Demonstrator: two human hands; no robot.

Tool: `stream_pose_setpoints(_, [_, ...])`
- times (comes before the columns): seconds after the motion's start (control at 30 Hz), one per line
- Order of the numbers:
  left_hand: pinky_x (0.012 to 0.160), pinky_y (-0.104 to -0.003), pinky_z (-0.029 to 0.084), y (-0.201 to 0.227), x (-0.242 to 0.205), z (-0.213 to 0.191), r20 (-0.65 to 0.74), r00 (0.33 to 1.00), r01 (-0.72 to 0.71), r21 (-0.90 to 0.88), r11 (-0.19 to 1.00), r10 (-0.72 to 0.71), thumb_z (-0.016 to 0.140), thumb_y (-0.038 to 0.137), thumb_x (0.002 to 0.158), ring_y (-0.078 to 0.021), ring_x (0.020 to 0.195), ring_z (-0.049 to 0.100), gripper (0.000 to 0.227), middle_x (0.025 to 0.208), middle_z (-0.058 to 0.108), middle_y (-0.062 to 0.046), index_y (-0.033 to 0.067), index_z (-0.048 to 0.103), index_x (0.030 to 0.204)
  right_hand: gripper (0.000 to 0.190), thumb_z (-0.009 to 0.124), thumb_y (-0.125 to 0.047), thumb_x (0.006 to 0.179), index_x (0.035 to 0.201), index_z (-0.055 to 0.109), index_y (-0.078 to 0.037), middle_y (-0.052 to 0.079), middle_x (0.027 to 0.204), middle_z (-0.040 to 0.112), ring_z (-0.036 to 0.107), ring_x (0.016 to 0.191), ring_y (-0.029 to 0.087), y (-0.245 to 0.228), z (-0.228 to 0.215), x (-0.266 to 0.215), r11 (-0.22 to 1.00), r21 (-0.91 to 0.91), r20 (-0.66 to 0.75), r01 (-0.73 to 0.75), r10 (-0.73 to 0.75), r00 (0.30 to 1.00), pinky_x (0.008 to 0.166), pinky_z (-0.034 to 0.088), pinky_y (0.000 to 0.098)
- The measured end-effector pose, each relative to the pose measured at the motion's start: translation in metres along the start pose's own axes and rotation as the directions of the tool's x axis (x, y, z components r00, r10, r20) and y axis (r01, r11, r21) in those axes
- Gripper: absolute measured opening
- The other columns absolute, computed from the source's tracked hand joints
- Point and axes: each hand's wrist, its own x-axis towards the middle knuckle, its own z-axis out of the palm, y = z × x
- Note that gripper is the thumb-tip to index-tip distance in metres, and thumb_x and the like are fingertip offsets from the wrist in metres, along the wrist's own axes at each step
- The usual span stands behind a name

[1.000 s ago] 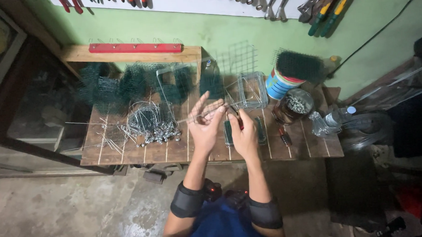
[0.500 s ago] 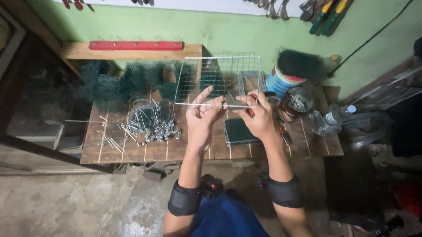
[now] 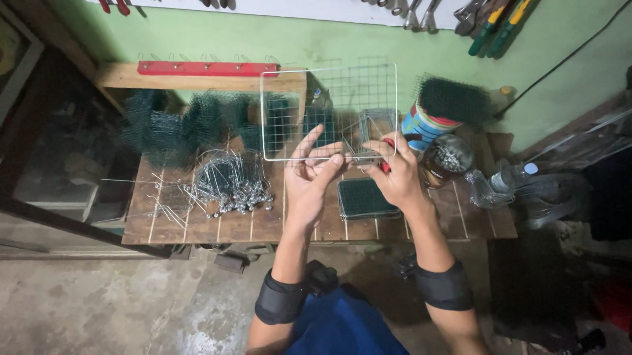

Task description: Assembling small wire traps using wire mesh, metal rods, and pliers.

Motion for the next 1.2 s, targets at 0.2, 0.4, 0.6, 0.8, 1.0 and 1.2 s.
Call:
stream_pose_setpoints(0.2, [0.096, -0.039, 0.062, -0.012, 0.001, 0.0, -0.043, 0.997, -0.06, -0.033, 0.998, 0.059, 0.071, -0.004, 0.092, -0.0236, 0.105, 0.073, 0.063, 0.121, 0.069, -0.022, -0.0025, 0.043, 0.148, 0.019, 0.079, -0.003, 0.083, 0.098, 0.069, 0.001, 0.01, 0.092, 0.063, 0.065, 0.077, 0.018, -0.004, 0.007, -0.008, 0.986, 0.106, -0.063, -0.127, 0.134, 0.989, 0.067, 0.052, 0.0311])
stream_pose_setpoints(0.4, [0.092, -0.031, 0.06, -0.027, 0.0, -0.003, -0.115, 0.99, -0.063, 0.127, 0.99, 0.078, 0.075, -0.005, 0.093, -0.0179, 0.103, 0.07, 0.054, 0.121, 0.073, -0.02, -0.0071, 0.054, 0.143, 0.005, 0.071, 0.0, 0.095, 0.099, 0.069, 0.0, 0.0, 0.076, 0.055, 0.046, 0.062, 0.006, 0.006, 0.035, -0.029, 0.789, 0.579, -0.138, -0.206, 0.344, 0.929, 0.054, 0.036, 0.0227])
stream_pose_setpoints(0.6, [0.093, -0.031, 0.061, -0.032, 0.002, 0.0, -0.113, 0.988, -0.096, 0.088, 0.991, 0.106, 0.075, -0.003, 0.092, -0.0182, 0.105, 0.072, 0.053, 0.121, 0.073, -0.019, -0.0053, 0.054, 0.14, 0.02, 0.069, -0.009, 0.101, 0.114, 0.06, 0.002, -0.004, 0.073, 0.052, 0.043, 0.057, 0.004, -0.002, 0.047, -0.033, 0.275, 0.913, 0.097, -0.303, 0.574, 0.813, 0.047, 0.031, 0.0202])
stream_pose_setpoints(0.8, [0.087, -0.035, 0.063, -0.041, 0.0, 0.006, -0.115, 0.989, -0.081, 0.089, 0.993, 0.091, 0.074, -0.004, 0.091, -0.02, 0.104, 0.072, 0.051, 0.12, 0.072, -0.02, -0.0056, 0.054, 0.138, 0.02, 0.067, -0.015, 0.095, 0.112, 0.065, -0.006, -0.008, 0.071, 0.051, 0.04, 0.052, 0.002, -0.038, 0.038, -0.011, 0.133, 0.913, 0.196, -0.385, 0.685, 0.702, 0.042, 0.028, 0.0193])
stream_pose_setpoints(1.0, [0.089, -0.032, 0.063, -0.047, -0.004, 0.011, -0.081, 0.99, -0.101, 0.163, 0.981, 0.116, 0.072, -0.004, 0.092, -0.0195, 0.106, 0.073, 0.047, 0.123, 0.072, -0.019, -0.0073, 0.056, 0.136, 0.013, 0.069, -0.018, 0.102, 0.095, 0.061, -0.009, -0.007, 0.068, 0.051, 0.039, 0.051, 0.002, -0.029, 0.043, -0.022, 0.138, 0.922, 0.157, -0.362, 0.722, 0.674, 0.042, 0.026, 0.0208])
stream_pose_setpoints(1.2, [0.088, -0.032, 0.062, -0.05, -0.005, 0.007, -0.097, 0.991, -0.076, 0.183, 0.98, 0.095, 0.073, -0.006, 0.092, -0.0189, 0.103, 0.072, 0.045, 0.119, 0.072, -0.019, -0.0095, 0.059, 0.134, 0.01, 0.068, -0.016, 0.099, 0.095, 0.061, -0.01, -0.008, 0.069, 0.051, 0.038, 0.051, 0.001, -0.028, 0.047, -0.026, 0.189, 0.891, 0.116, -0.413, 0.785, 0.608, 0.042, 0.025, 0.0207])
